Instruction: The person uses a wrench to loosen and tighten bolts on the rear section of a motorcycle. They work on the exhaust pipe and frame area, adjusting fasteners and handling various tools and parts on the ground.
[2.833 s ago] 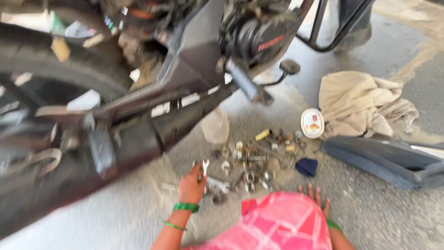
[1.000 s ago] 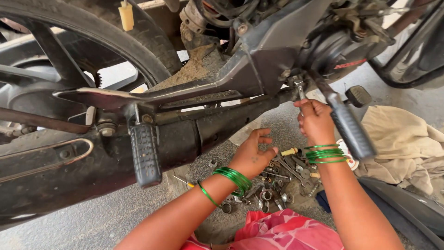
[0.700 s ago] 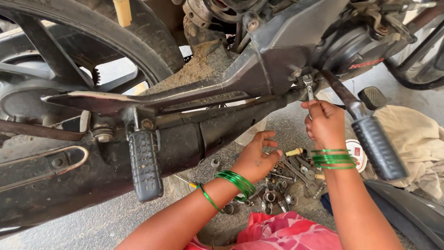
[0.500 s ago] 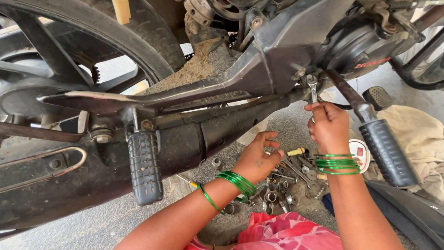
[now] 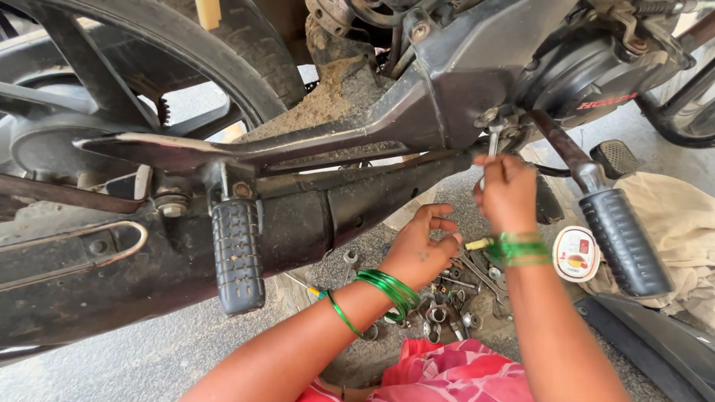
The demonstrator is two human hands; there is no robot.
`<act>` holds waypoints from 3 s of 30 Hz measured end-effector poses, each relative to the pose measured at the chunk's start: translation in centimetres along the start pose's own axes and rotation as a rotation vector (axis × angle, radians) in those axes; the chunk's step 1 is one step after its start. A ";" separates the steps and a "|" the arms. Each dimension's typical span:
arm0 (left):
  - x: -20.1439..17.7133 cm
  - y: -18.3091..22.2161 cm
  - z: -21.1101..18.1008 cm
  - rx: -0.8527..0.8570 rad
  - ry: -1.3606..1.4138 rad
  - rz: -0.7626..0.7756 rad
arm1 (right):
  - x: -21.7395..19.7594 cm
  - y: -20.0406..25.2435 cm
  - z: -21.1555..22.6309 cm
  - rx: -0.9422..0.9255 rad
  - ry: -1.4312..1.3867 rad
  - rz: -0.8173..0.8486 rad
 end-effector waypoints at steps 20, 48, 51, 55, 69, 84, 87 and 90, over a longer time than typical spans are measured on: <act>1.7 -4.8 2.2 0.053 0.241 0.008 | -1.1 2.3 -3.1 -0.132 -0.314 0.203; 4.0 -6.3 3.2 0.000 0.335 0.162 | -3.7 -2.1 0.7 -0.109 0.148 0.176; 3.6 -5.6 2.7 -0.010 0.320 0.154 | -3.8 -2.2 0.6 -0.096 0.131 0.200; 2.8 -5.3 3.0 -0.027 0.301 0.146 | -3.9 -2.5 1.0 -0.078 0.149 0.193; 3.3 -5.1 3.3 -0.022 0.241 0.131 | -3.4 -3.3 -0.8 -0.044 0.073 0.143; 4.5 0.6 -1.6 0.079 0.217 -0.137 | -1.9 -0.8 -1.2 -0.198 0.023 -0.004; 4.6 1.6 -2.3 0.077 0.237 -0.147 | -3.4 0.1 0.8 -0.229 0.150 0.013; 3.9 1.4 -2.1 0.063 0.247 -0.142 | -3.7 -0.2 1.6 -0.174 0.226 0.047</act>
Point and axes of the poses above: each hand's wrist, its own y-axis away from the middle knuckle, its own x-axis out of the palm, z = x × y, the point moved 6 cm from there along -y, towards the middle knuckle, and after that the axes turned 8 degrees about y, right-handed, at the moved point
